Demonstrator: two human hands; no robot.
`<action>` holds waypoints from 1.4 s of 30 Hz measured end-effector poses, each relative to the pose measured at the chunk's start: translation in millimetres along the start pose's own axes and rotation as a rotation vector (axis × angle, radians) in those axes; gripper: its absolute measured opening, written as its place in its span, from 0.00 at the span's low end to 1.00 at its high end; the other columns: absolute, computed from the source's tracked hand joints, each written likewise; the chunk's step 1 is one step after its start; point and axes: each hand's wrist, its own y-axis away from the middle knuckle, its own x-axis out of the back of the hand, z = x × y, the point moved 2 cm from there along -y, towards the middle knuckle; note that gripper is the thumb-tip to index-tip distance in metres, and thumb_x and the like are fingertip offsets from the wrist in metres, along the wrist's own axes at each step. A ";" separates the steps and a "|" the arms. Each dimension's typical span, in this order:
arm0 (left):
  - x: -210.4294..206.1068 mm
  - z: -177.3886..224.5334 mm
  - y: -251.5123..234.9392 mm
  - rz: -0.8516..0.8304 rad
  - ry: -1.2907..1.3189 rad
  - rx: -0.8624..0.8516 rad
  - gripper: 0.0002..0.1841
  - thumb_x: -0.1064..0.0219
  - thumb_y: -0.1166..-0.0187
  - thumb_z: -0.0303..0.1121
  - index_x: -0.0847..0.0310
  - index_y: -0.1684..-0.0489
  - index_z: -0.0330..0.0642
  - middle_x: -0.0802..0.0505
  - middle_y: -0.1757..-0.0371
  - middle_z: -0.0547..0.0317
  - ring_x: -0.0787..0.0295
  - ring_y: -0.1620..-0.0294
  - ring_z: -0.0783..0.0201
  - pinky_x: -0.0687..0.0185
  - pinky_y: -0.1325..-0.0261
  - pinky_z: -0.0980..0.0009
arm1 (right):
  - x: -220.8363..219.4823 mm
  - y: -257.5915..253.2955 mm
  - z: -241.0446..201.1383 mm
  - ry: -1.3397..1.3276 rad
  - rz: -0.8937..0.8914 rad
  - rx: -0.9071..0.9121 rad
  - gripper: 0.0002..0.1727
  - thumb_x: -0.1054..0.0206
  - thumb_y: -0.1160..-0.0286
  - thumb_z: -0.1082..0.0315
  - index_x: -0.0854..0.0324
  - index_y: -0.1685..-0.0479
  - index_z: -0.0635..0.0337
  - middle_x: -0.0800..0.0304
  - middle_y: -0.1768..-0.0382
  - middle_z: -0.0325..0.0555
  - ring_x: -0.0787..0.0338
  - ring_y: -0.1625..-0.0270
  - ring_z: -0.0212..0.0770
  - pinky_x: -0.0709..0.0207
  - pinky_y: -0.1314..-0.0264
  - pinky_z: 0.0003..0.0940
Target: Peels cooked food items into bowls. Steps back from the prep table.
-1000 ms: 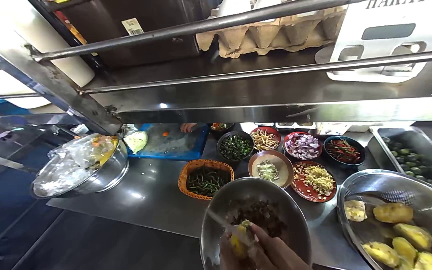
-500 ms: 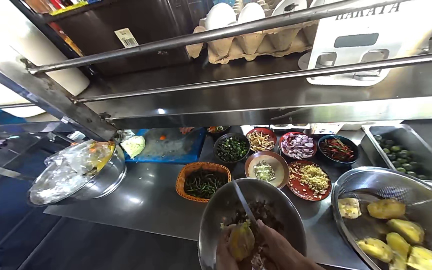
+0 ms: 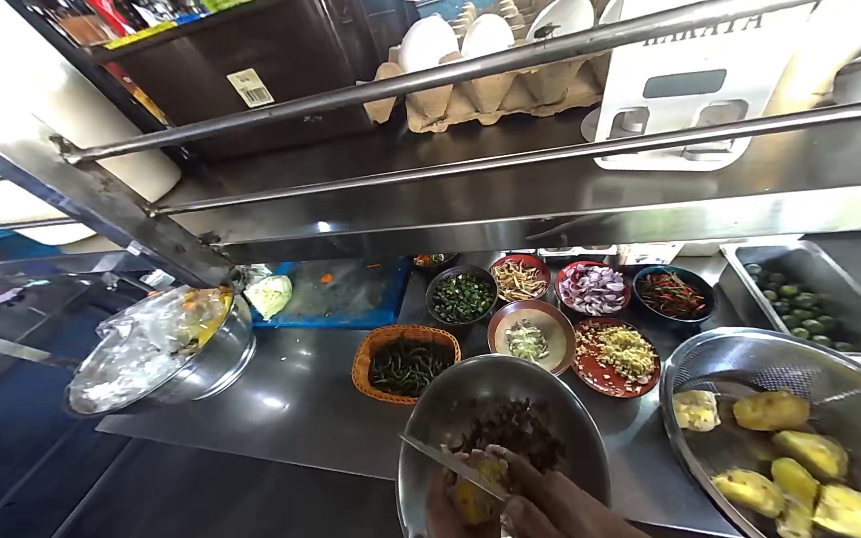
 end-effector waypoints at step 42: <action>-6.0 -5.9 -3.7 0.029 -0.094 0.064 0.24 0.54 0.11 0.54 0.24 0.45 0.43 0.08 0.59 0.49 0.07 0.65 0.55 0.09 0.69 0.59 | -4.3 -23.4 15.2 -0.688 0.181 -0.318 0.29 0.62 0.09 0.42 0.28 0.23 0.45 0.17 0.70 0.39 0.28 0.85 0.31 0.32 0.86 0.26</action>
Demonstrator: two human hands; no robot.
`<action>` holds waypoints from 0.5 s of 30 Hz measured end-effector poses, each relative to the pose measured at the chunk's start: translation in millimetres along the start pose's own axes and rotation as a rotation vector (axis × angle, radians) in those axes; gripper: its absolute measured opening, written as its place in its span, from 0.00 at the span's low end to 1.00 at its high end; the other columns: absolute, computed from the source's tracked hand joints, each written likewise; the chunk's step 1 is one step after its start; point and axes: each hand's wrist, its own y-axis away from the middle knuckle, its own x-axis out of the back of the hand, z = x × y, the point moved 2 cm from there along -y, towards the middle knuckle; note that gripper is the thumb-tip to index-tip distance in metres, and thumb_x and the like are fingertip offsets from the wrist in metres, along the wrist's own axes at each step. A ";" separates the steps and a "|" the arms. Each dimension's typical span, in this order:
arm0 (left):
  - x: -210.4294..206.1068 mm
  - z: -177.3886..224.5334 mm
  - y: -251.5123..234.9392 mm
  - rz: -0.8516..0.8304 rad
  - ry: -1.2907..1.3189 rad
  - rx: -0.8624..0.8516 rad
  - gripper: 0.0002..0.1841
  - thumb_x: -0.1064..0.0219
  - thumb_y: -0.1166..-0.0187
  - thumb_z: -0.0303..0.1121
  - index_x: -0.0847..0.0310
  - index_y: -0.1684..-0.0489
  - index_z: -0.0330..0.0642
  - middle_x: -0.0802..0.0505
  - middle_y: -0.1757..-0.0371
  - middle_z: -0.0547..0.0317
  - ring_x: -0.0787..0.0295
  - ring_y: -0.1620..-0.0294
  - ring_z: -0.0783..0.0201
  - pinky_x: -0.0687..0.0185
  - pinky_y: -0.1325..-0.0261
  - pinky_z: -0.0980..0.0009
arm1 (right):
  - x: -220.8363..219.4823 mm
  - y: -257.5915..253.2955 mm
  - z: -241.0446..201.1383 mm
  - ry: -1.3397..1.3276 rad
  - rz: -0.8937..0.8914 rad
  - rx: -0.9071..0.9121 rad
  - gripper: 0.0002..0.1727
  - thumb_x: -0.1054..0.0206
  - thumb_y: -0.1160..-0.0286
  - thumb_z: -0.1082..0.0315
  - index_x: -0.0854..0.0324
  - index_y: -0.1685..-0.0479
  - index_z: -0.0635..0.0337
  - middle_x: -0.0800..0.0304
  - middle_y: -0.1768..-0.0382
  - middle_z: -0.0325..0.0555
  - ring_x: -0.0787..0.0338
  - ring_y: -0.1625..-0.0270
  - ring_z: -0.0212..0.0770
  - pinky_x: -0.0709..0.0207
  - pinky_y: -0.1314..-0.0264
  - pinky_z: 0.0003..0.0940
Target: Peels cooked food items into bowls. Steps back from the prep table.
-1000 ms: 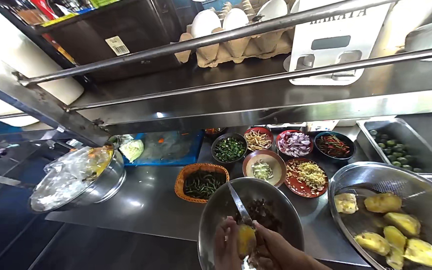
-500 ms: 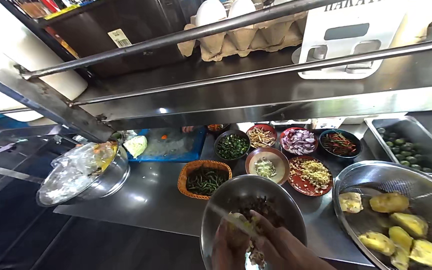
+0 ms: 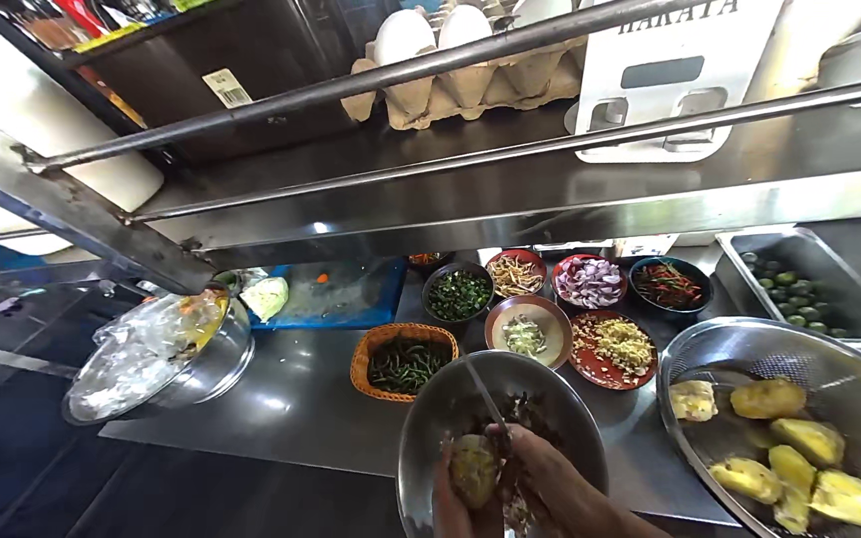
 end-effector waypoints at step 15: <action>-2.8 1.8 -2.4 -0.173 0.176 0.037 0.25 0.56 0.13 0.56 0.19 0.53 0.46 0.06 0.60 0.51 0.05 0.61 0.57 0.08 0.62 0.57 | -4.2 6.3 -5.5 0.183 -0.021 0.227 0.27 0.58 0.07 0.45 0.27 0.27 0.52 0.19 0.73 0.36 0.21 0.78 0.30 0.23 0.75 0.28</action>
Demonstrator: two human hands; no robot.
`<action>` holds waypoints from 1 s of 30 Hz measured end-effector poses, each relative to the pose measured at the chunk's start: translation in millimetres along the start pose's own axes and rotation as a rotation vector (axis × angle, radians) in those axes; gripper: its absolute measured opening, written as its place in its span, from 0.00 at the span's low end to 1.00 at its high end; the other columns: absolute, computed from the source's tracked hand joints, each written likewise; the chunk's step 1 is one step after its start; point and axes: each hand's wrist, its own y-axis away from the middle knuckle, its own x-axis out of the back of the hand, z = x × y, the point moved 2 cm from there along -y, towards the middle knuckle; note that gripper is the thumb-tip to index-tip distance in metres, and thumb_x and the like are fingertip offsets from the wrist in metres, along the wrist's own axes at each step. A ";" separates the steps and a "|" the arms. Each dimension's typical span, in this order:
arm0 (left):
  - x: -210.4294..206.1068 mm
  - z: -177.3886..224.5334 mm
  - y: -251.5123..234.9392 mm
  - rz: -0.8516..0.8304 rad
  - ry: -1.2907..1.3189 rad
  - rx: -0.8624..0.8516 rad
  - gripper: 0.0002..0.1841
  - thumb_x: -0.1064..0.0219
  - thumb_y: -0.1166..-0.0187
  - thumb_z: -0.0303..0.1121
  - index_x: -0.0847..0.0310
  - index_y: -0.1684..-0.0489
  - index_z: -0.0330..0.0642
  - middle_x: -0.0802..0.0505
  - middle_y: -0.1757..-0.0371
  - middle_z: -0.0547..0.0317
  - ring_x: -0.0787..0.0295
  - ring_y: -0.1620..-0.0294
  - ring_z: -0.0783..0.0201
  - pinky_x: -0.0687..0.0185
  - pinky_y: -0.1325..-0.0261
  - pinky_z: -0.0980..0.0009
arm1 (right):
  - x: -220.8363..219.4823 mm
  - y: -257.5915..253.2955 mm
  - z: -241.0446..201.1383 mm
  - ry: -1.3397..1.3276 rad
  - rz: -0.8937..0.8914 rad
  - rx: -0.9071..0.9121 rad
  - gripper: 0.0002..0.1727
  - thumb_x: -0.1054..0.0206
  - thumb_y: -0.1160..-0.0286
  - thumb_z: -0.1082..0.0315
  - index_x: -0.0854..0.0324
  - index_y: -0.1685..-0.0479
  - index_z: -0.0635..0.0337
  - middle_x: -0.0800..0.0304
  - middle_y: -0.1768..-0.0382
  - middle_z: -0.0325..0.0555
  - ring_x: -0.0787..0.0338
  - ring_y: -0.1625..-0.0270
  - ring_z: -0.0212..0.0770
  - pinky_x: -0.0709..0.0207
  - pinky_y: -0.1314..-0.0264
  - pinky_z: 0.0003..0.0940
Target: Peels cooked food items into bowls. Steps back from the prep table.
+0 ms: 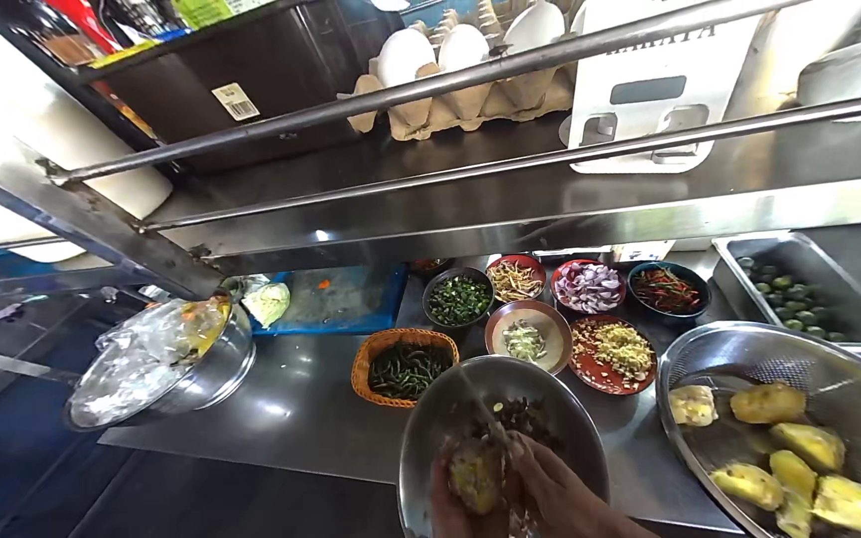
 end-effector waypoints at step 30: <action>28.5 -2.8 -16.4 -0.247 -0.179 -0.296 0.24 0.55 0.10 0.50 0.18 0.45 0.43 0.05 0.54 0.51 0.05 0.50 0.56 0.09 0.43 0.58 | -22.2 24.6 -45.4 0.968 -0.089 0.019 0.44 0.50 0.13 0.36 0.50 0.05 0.55 0.08 0.67 0.57 0.06 0.64 0.62 0.15 0.59 0.65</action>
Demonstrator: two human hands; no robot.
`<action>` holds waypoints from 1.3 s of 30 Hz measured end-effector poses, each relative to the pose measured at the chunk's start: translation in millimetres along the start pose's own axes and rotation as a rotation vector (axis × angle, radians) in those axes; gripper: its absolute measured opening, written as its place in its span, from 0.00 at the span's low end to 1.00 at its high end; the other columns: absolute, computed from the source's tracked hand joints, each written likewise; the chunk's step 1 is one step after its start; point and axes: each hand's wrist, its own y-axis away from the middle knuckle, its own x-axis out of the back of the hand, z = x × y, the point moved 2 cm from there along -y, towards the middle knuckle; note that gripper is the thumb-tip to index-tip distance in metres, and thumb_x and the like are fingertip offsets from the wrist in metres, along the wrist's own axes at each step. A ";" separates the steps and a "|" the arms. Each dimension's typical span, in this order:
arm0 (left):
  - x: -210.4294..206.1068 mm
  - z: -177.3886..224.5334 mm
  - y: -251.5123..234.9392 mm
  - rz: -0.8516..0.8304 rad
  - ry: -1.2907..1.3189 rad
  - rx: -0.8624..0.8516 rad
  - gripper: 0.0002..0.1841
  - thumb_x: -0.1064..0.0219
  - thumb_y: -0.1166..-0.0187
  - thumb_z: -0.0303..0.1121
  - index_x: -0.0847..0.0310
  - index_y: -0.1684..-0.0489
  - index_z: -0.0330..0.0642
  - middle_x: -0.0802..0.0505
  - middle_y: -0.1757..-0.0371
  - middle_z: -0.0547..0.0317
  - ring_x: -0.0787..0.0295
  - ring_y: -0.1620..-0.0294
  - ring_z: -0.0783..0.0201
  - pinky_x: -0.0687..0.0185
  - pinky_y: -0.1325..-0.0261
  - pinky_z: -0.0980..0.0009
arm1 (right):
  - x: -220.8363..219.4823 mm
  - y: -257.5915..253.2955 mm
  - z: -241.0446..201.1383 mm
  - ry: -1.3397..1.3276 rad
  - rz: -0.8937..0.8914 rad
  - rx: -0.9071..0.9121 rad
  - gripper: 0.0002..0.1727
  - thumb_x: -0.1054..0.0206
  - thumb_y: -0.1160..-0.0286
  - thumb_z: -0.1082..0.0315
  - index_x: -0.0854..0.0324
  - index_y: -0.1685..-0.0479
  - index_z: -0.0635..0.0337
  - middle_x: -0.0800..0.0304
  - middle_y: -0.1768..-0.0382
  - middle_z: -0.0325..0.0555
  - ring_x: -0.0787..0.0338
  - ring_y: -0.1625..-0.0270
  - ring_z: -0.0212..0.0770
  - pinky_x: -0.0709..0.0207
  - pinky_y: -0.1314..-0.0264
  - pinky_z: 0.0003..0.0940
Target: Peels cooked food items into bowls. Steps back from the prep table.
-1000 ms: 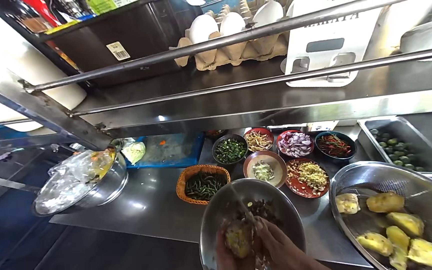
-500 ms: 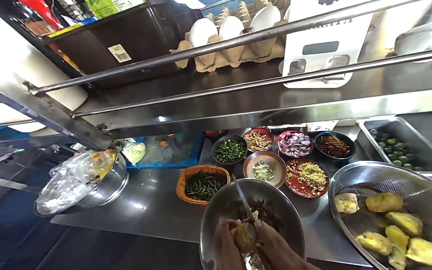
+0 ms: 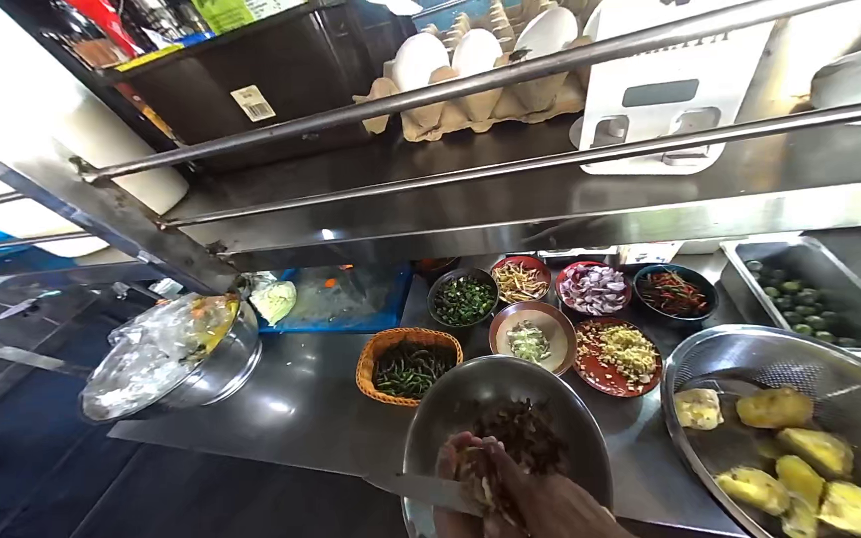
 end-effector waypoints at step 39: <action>-8.1 13.9 5.4 0.220 0.174 0.027 0.21 0.58 0.11 0.47 0.27 0.36 0.46 0.04 0.49 0.48 0.04 0.45 0.50 0.08 0.44 0.55 | -28.1 -20.6 19.4 -0.409 0.037 0.089 0.39 0.55 0.08 0.40 0.43 0.09 0.59 0.09 0.63 0.57 0.08 0.64 0.53 0.15 0.56 0.58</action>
